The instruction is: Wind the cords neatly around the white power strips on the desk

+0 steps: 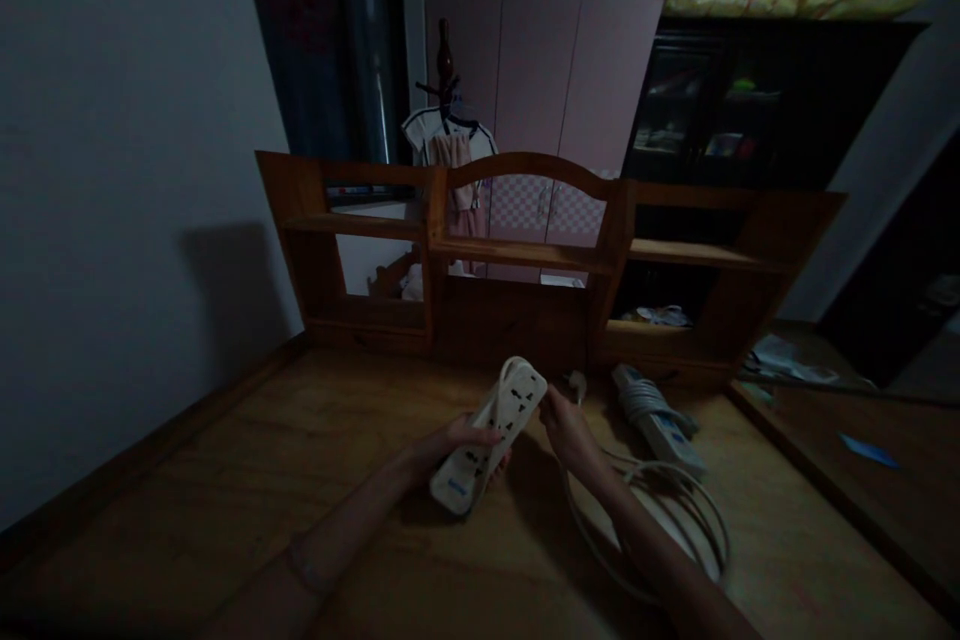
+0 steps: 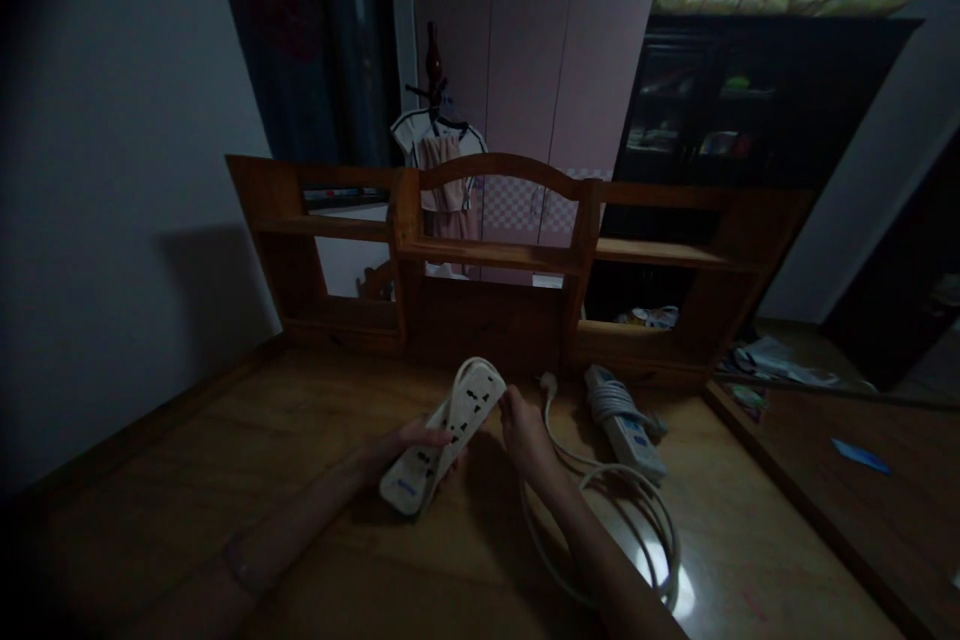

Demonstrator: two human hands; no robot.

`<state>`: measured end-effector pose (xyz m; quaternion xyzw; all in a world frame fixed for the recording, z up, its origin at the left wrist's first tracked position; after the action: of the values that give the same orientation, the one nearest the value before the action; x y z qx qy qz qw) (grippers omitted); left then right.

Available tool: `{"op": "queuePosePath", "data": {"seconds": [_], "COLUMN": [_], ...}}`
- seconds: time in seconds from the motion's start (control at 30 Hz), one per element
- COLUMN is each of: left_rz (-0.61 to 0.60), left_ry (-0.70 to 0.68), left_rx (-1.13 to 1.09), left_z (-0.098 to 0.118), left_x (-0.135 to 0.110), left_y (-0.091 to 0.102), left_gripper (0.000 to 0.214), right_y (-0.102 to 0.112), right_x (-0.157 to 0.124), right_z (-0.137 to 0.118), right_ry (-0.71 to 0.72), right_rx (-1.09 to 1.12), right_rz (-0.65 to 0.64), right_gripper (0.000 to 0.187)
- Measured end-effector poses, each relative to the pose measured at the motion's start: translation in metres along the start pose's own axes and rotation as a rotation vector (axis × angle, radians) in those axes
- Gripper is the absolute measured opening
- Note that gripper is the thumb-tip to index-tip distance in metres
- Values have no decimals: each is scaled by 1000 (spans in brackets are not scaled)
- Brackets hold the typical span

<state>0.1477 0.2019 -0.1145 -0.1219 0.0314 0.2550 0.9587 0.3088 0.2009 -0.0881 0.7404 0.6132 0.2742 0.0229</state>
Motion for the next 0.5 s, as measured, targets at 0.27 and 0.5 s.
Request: {"op": "queuePosePath", "data": {"seconds": [0.27, 0.5], "left_rz": [-340, -350], "left_ry": [20, 54], "left_rx": [4, 21], "left_z": [6, 7], "left_x": [-16, -17], "left_y": [-25, -32], "left_gripper": [54, 50], "right_y": [4, 17], "right_x": [-7, -8], "right_z": [-33, -47], "right_ry": [-5, -30], "right_rx": [196, 299], "right_rz": [-12, 55], "right_gripper": [41, 36]}}
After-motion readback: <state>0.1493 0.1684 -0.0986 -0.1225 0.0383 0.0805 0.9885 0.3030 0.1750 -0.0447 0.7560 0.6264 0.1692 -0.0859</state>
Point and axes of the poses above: each hand's wrist, its own x-axis towards the middle knuckle, its own y-axis out of the back of the hand, z = x × y, the point moved 8 cm from there along x, towards the middle knuckle, and after that the axes turned 7 degrees about x, right-handed, at the moved point
